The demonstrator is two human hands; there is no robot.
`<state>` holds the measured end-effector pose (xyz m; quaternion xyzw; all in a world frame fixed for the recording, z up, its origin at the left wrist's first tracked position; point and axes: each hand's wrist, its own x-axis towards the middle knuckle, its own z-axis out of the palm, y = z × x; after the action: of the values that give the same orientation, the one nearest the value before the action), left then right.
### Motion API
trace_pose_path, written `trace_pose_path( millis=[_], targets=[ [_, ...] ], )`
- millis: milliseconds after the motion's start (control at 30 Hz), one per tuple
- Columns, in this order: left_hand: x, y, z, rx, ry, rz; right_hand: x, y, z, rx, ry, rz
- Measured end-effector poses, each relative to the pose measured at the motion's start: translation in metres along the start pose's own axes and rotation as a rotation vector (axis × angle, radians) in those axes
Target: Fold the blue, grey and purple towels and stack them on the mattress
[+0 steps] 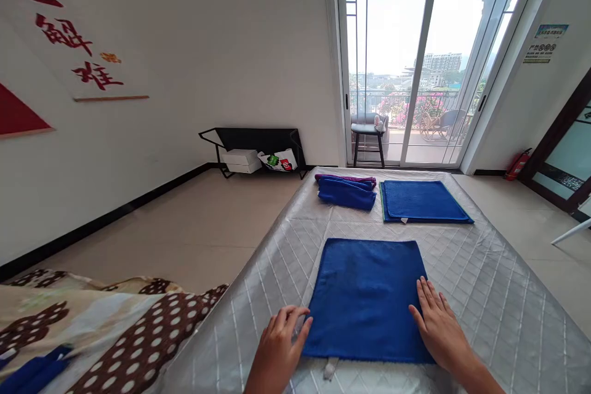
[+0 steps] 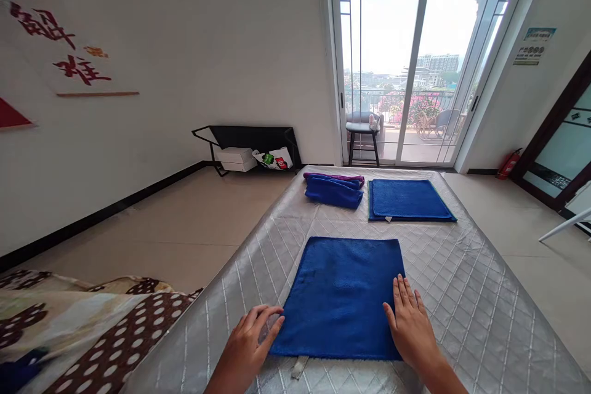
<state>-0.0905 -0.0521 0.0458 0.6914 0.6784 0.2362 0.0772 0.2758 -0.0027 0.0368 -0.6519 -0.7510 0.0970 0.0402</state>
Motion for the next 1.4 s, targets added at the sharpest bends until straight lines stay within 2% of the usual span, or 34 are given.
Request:
trace_pose_path(
  millis=[100,200,333,433,533,733,833,900,967,1100,1167,1200,1267,1400],
  targets=[
    [0.044,0.021,0.005,-0.012,0.033,0.130,0.029,-0.010,-0.025,-0.020,0.001,-0.014],
    [0.094,0.045,0.020,0.053,-0.015,0.230,0.066,-0.024,-0.043,-0.051,0.005,0.000],
    [0.137,0.062,0.047,0.214,-0.100,0.228,0.097,-0.032,-0.040,-0.073,0.005,0.033],
    [0.149,0.059,0.064,0.288,-0.152,0.182,0.103,-0.030,-0.028,-0.058,0.012,0.061],
    [0.153,0.053,0.072,0.316,-0.167,0.172,0.106,-0.029,-0.024,-0.057,0.012,0.080],
    [0.160,0.039,0.080,0.336,-0.150,0.170,0.115,-0.028,-0.027,-0.010,0.032,0.099],
    [0.163,0.043,0.080,0.351,-0.133,0.177,0.114,-0.027,-0.026,0.018,0.037,0.122],
    [0.164,0.061,0.083,0.342,-0.094,0.212,0.113,-0.027,-0.026,0.026,0.036,0.135],
    [0.163,0.092,0.092,0.292,-0.060,0.311,0.112,-0.028,-0.026,0.029,0.036,0.144],
    [0.158,0.158,0.125,0.158,-0.073,0.531,0.110,-0.027,-0.026,0.004,0.018,0.133],
    [0.156,0.174,0.139,0.136,-0.095,0.538,0.110,-0.027,-0.026,-0.010,-0.003,0.130],
    [0.156,0.175,0.143,0.139,-0.105,0.520,0.110,-0.027,-0.026,-0.009,-0.011,0.136],
    [0.157,0.163,0.142,0.168,-0.124,0.469,0.110,-0.027,-0.027,0.010,-0.014,0.156],
    [0.164,0.103,0.118,0.255,-0.129,0.323,0.111,-0.030,-0.028,0.046,0.020,0.165]
  ],
)
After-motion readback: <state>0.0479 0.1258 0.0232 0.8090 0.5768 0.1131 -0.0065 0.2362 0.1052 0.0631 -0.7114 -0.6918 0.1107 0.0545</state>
